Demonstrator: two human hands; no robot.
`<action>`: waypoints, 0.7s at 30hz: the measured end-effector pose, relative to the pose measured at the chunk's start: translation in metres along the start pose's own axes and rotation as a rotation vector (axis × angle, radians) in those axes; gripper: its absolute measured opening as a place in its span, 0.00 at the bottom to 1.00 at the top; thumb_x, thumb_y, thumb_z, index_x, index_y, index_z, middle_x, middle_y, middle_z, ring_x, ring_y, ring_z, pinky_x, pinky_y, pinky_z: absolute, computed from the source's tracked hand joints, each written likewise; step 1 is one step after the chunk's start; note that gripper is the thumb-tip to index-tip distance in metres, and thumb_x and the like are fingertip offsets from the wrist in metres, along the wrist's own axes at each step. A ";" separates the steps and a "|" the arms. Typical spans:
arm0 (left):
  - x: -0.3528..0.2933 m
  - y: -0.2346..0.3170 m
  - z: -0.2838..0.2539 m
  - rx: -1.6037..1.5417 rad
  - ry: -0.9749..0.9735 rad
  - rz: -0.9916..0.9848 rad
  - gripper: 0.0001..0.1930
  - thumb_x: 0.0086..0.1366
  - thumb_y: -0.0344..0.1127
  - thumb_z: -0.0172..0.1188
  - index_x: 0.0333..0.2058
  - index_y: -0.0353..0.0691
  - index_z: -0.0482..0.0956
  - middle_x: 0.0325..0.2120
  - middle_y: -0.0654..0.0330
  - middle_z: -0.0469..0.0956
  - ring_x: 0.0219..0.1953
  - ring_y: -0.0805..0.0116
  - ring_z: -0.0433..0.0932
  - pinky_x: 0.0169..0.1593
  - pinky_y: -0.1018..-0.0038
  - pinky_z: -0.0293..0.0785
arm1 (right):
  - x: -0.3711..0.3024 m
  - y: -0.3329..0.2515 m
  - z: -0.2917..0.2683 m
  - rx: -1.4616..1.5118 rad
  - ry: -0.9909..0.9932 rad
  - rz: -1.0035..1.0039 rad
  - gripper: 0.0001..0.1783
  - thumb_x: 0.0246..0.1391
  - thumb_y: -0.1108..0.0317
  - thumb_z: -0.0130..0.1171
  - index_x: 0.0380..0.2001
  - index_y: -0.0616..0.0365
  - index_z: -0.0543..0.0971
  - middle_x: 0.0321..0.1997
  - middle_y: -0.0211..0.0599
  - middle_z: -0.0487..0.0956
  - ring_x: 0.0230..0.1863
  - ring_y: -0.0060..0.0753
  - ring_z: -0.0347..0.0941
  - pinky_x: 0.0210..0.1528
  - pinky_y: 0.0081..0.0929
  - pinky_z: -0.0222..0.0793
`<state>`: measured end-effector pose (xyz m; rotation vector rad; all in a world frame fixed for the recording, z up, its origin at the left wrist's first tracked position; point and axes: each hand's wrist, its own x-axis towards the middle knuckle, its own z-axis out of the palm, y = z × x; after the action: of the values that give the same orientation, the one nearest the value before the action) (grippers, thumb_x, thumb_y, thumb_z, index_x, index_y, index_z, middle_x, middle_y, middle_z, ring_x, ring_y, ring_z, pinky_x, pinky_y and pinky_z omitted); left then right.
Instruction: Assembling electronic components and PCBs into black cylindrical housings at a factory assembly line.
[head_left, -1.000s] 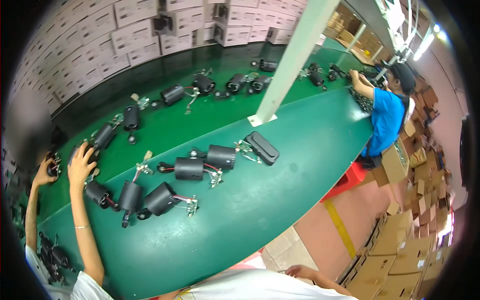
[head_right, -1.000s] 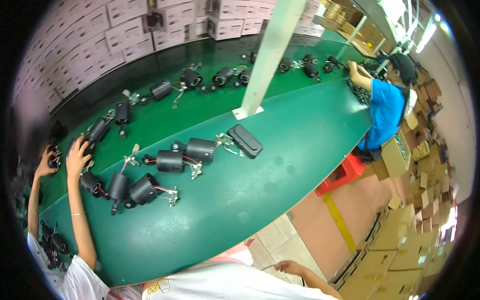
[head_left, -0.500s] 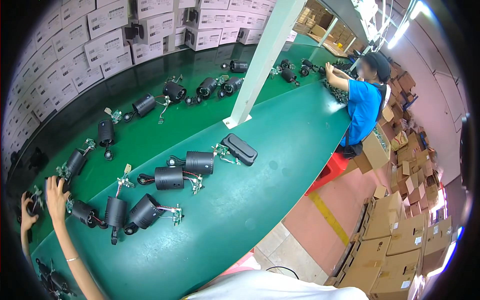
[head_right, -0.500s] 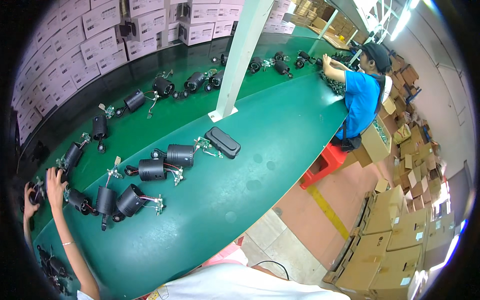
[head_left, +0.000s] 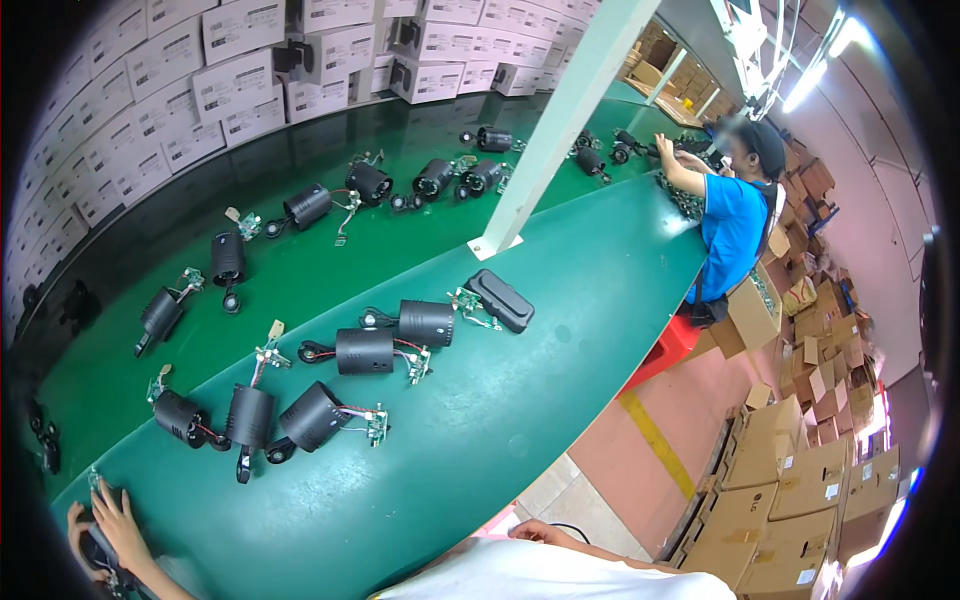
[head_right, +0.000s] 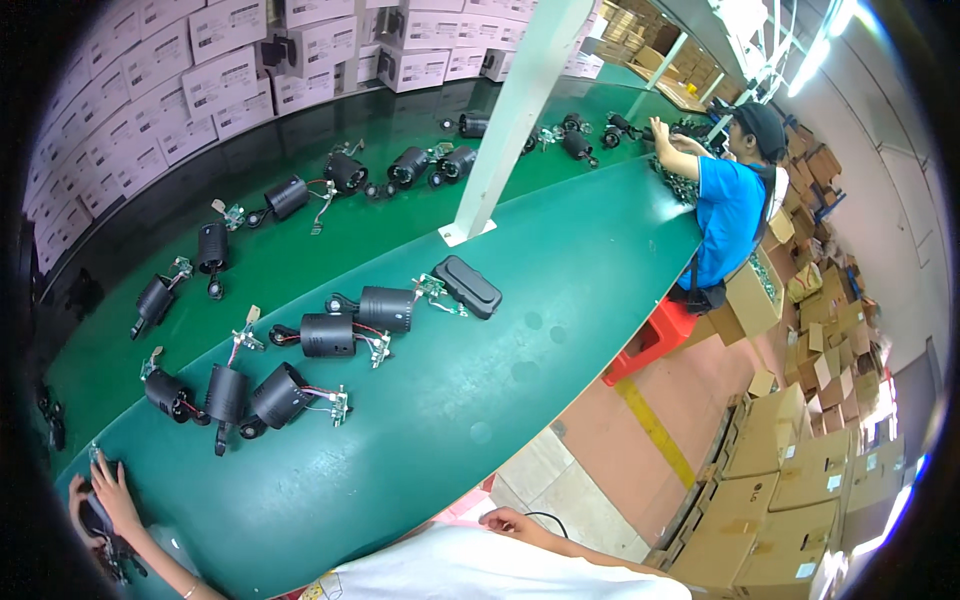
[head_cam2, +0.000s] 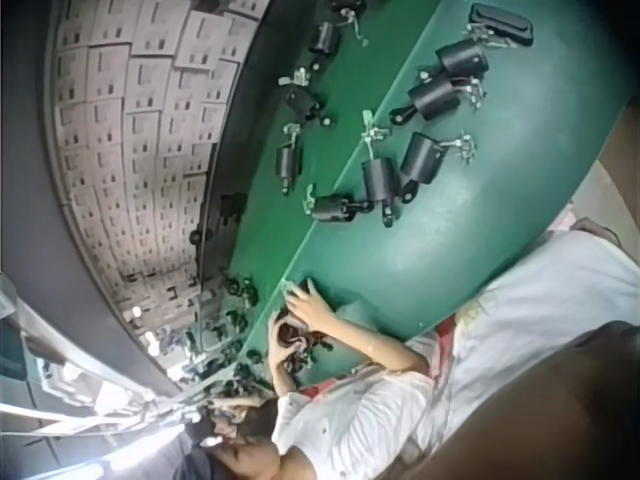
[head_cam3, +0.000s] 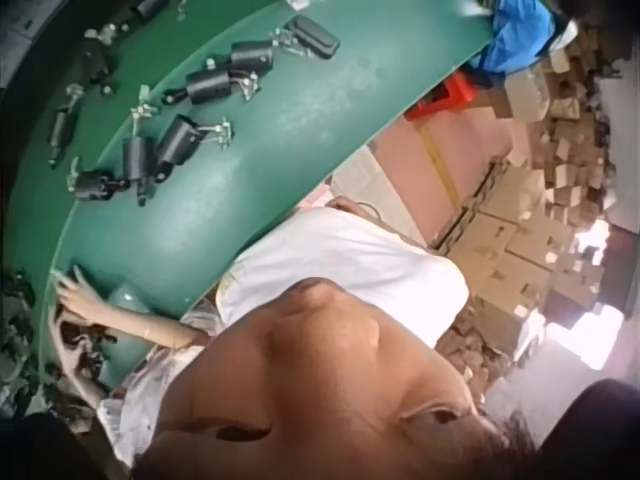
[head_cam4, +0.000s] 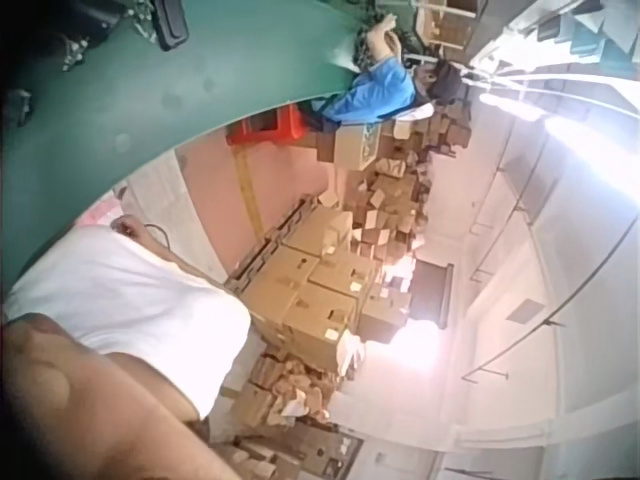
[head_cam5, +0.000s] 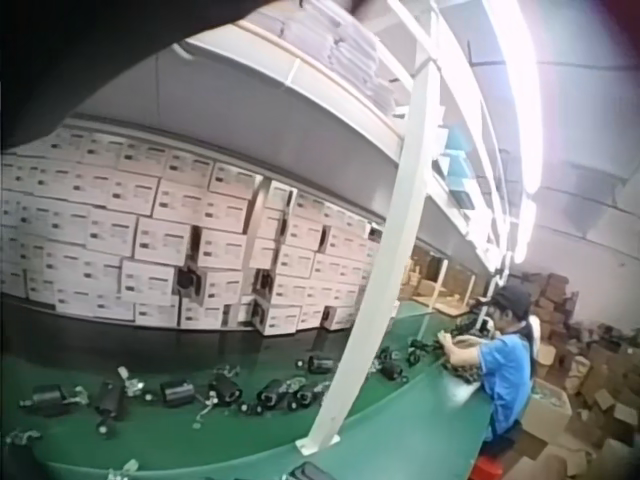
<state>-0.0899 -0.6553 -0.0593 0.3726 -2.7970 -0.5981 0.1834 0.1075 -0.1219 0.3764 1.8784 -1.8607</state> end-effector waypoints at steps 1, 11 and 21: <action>-0.007 -0.013 0.007 -0.348 0.005 0.054 0.24 0.70 0.36 0.39 0.64 0.46 0.55 0.67 0.62 0.49 0.66 0.66 0.52 0.67 0.67 0.51 | 0.005 0.006 0.000 0.120 -0.004 0.093 0.11 0.60 0.71 0.50 0.46 0.55 0.74 0.33 0.28 0.70 0.37 0.21 0.66 0.43 0.18 0.62; -0.049 0.107 -0.045 -0.117 -0.050 0.171 0.24 0.71 0.36 0.34 0.65 0.43 0.52 0.67 0.62 0.50 0.68 0.70 0.47 0.68 0.65 0.45 | 0.044 -0.040 -0.022 -0.038 -0.204 0.403 0.08 0.59 0.68 0.52 0.41 0.56 0.74 0.31 0.31 0.70 0.35 0.23 0.67 0.40 0.20 0.64; 0.105 0.243 0.009 1.852 0.355 0.610 0.22 0.68 0.37 0.37 0.58 0.39 0.63 0.65 0.61 0.54 0.66 0.69 0.52 0.67 0.70 0.51 | 0.079 -0.093 -0.032 -0.285 -0.361 0.337 0.11 0.59 0.66 0.52 0.44 0.57 0.74 0.36 0.35 0.75 0.37 0.28 0.71 0.42 0.24 0.67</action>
<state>-0.2376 -0.4687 0.0568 -0.1317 -1.9959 1.9670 0.0647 0.1244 -0.0829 0.2243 1.6786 -1.3181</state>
